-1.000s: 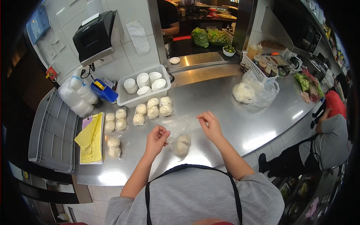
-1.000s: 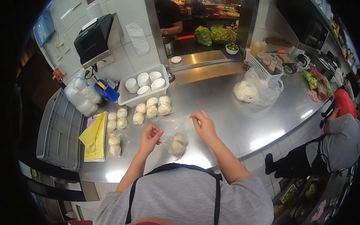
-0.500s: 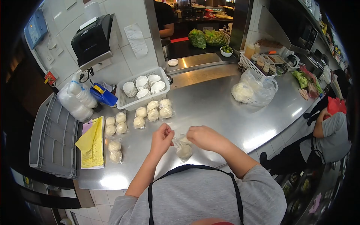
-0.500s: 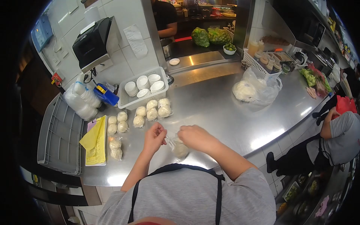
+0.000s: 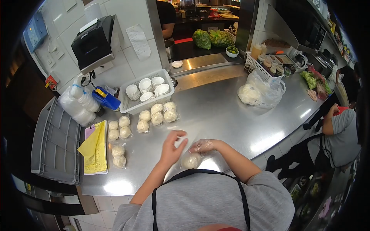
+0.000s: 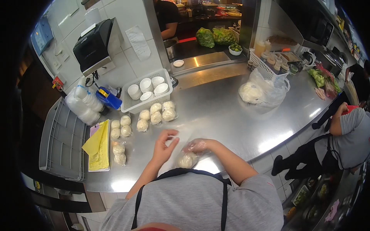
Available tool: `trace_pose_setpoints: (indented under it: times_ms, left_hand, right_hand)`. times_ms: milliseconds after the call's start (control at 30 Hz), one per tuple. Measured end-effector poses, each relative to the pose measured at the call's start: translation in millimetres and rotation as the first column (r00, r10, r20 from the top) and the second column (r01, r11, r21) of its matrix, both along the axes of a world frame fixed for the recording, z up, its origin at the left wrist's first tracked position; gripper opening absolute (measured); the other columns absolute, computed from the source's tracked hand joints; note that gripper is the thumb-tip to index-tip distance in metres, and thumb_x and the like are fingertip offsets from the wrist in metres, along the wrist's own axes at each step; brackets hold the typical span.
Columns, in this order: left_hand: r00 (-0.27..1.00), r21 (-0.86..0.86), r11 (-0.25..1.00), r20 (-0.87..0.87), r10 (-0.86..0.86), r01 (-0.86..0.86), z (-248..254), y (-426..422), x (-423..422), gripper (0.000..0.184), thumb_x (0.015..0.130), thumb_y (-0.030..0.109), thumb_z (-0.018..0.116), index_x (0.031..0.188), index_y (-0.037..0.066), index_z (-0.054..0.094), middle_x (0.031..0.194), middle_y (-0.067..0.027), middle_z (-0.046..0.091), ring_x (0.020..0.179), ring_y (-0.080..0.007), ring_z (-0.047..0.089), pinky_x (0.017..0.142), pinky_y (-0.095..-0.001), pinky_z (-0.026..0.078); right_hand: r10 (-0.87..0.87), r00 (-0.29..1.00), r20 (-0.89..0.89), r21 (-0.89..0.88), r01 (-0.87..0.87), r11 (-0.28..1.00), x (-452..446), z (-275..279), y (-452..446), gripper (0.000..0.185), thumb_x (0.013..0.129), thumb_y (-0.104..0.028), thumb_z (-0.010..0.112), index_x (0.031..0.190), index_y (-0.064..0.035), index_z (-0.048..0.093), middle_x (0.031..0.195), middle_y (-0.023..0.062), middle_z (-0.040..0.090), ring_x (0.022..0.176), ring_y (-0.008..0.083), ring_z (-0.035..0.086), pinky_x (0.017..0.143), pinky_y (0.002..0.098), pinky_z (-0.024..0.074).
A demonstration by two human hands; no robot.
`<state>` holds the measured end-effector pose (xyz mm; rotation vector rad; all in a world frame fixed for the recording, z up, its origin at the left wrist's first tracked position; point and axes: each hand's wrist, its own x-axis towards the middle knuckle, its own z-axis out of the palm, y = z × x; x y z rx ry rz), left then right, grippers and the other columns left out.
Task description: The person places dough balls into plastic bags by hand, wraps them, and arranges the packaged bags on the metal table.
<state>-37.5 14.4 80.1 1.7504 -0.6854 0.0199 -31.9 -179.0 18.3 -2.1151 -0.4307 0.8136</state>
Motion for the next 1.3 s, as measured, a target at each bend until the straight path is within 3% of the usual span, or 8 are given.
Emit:
trace_pose_setpoints:
  times_ms: [133, 200, 267, 467, 567, 733, 1033, 1300]
  left_hand:
    - [0.966, 0.380, 0.895, -0.015, 0.258, -0.233, -62.4, 27.3, 22.5, 0.037, 0.087, 0.032, 0.060, 0.113, 0.006, 0.052, 0.110, -0.0094, 0.056, 0.104, -0.0185, 0.051, 0.083, -0.0346, 0.043]
    - [0.831, 0.347, 0.901, -0.556, -0.025, 0.259, -88.5, 33.0, 13.3, 0.053, 0.087, 0.047, 0.055, 0.118, 0.004, 0.050, 0.104, -0.0119, 0.056, 0.091, -0.0201, 0.054, 0.076, -0.0325, 0.046]
    - [0.670, 0.116, 0.936, -0.728, -0.147, 0.332, -77.5, 18.3, 3.1, 0.051, 0.089, 0.046, 0.052, 0.116, 0.003, 0.051, 0.098, -0.0071, 0.058, 0.085, -0.0147, 0.054, 0.074, -0.0289, 0.046]
    - [0.699, -0.208, 0.978, -0.695, -0.168, 0.028, -79.4, 13.6, 11.1, 0.048, 0.086, 0.024, 0.063, 0.127, 0.007, 0.042, 0.112, -0.0089, 0.052, 0.096, -0.0152, 0.054, 0.081, -0.0267, 0.046]
    - [0.742, -0.226, 0.974, -0.653, -0.155, 0.005, -74.6, 18.8, 10.8, 0.050, 0.087, 0.025, 0.063, 0.128, 0.008, 0.040, 0.119, -0.0102, 0.048, 0.100, -0.0154, 0.053, 0.081, -0.0271, 0.047]
    - [0.446, -0.252, 0.965, -0.873, -0.196, -0.068, -81.9, 17.2, 13.4, 0.045, 0.086, 0.018, 0.062, 0.124, 0.008, 0.040, 0.121, -0.0072, 0.045, 0.094, -0.0124, 0.054, 0.076, -0.0250, 0.048]
    - [0.589, -0.341, 0.929, -0.784, -0.198, -0.142, -94.4, 22.1, -4.6, 0.061, 0.075, 0.004, 0.072, 0.123, 0.008, 0.034, 0.109, -0.0074, 0.047, 0.096, -0.0148, 0.052, 0.081, -0.0269, 0.046]
    - [0.466, -0.252, 0.968, -0.858, -0.215, -0.018, -89.5, 18.4, -1.0, 0.043, 0.087, 0.030, 0.061, 0.119, 0.005, 0.046, 0.099, -0.0038, 0.053, 0.091, -0.0115, 0.051, 0.075, -0.0226, 0.043]
  right_hand:
    - [-0.194, 0.935, -0.297, 0.078, 0.226, 0.971, -15.8, 0.1, -27.7, 0.067, 0.079, -0.063, 0.055, 0.114, -0.0070, 0.058, 0.101, 0.0105, 0.062, 0.089, 0.0178, 0.059, 0.074, 0.0309, 0.0497]
    - [-0.124, 0.947, -0.297, -0.011, 0.127, 0.992, -8.3, 2.4, -27.6, 0.068, 0.079, -0.064, 0.054, 0.116, -0.0076, 0.058, 0.104, 0.0116, 0.061, 0.091, 0.0179, 0.058, 0.074, 0.0304, 0.0501]
    - [-0.089, 0.949, -0.301, -0.052, 0.077, 0.996, -7.2, 3.2, -21.7, 0.069, 0.078, -0.065, 0.054, 0.118, -0.0078, 0.056, 0.109, 0.0138, 0.059, 0.096, 0.0194, 0.057, 0.075, 0.0304, 0.0503]
    - [-0.151, 0.988, 0.011, -0.116, 0.151, 0.982, -11.1, 1.0, -20.9, 0.061, 0.078, -0.051, 0.064, 0.119, -0.0060, 0.054, 0.116, 0.0105, 0.057, 0.105, 0.0233, 0.054, 0.087, 0.0337, 0.0459]
    - [-0.359, 0.931, 0.059, 0.265, 0.333, 0.905, -15.6, -12.4, -23.9, 0.056, 0.076, -0.041, 0.070, 0.115, -0.0049, 0.055, 0.117, 0.0115, 0.056, 0.106, 0.0243, 0.054, 0.092, 0.0350, 0.0430]
    - [-0.365, 0.863, 0.350, 0.388, 0.221, 0.895, -19.2, -34.6, -26.3, 0.042, 0.079, -0.022, 0.068, 0.116, -0.0053, 0.055, 0.115, 0.0128, 0.056, 0.105, 0.0258, 0.055, 0.091, 0.0347, 0.0432]
    - [-0.423, 0.709, 0.565, 0.109, 0.444, 0.889, -51.4, -15.3, -1.5, 0.046, 0.083, -0.023, 0.061, 0.125, -0.0080, 0.049, 0.113, 0.0175, 0.057, 0.104, 0.0269, 0.056, 0.082, 0.0386, 0.0479]
    - [-0.444, 0.896, 0.008, 0.202, 0.433, 0.878, -59.1, -3.8, -3.4, 0.041, 0.085, -0.017, 0.058, 0.124, -0.0073, 0.049, 0.117, 0.0141, 0.056, 0.107, 0.0215, 0.055, 0.087, 0.0326, 0.0447]
